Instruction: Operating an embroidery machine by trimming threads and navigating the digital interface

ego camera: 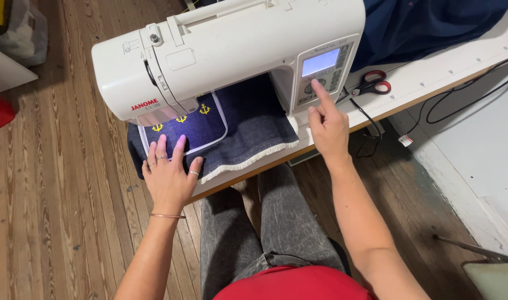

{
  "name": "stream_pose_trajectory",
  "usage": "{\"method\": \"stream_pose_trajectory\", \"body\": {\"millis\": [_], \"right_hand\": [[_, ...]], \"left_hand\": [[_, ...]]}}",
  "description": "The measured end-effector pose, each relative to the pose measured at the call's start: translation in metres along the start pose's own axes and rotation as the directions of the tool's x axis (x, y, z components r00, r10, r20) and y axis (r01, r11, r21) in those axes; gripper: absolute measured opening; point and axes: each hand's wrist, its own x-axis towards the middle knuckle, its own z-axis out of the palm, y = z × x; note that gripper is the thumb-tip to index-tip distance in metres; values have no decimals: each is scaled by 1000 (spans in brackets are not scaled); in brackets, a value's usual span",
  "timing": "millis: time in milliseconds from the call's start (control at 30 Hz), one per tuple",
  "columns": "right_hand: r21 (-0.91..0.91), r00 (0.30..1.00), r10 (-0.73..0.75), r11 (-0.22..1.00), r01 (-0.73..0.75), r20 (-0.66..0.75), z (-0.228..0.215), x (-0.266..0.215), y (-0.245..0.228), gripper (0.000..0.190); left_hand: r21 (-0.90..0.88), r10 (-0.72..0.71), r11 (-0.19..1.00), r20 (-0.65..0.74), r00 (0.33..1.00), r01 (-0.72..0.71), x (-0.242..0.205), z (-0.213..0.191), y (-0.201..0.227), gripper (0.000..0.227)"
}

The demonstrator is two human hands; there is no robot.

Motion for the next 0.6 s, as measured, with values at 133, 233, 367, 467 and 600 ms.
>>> {"method": "stream_pose_trajectory", "body": {"millis": [133, 233, 367, 467, 600], "right_hand": [[-12, 999, 23, 1000, -23, -31, -6, 3, 4, 55], [-15, 998, 28, 999, -29, -48, -9, 6, 13, 54], [-18, 998, 37, 999, -38, -60, -12, 9, 10, 54], [3, 997, 47, 999, -47, -60, -10, 11, 6, 54], [-78, 997, -11, 997, 4, -82, -5, 16, 17, 58]], "left_hand": [[-2, -3, 1000, 0, 1000, 3, 0, -1, 0, 64], [8, 3, 1000, -9, 1000, -3, 0, 0, -1, 64], [-2, 3, 1000, -19, 1000, -3, 0, 0, 0, 63], [-1, 7, 1000, -23, 1000, -7, 0, 1, -1, 63], [16, 24, 1000, -48, 999, -23, 2, -2, 0, 63]]}}
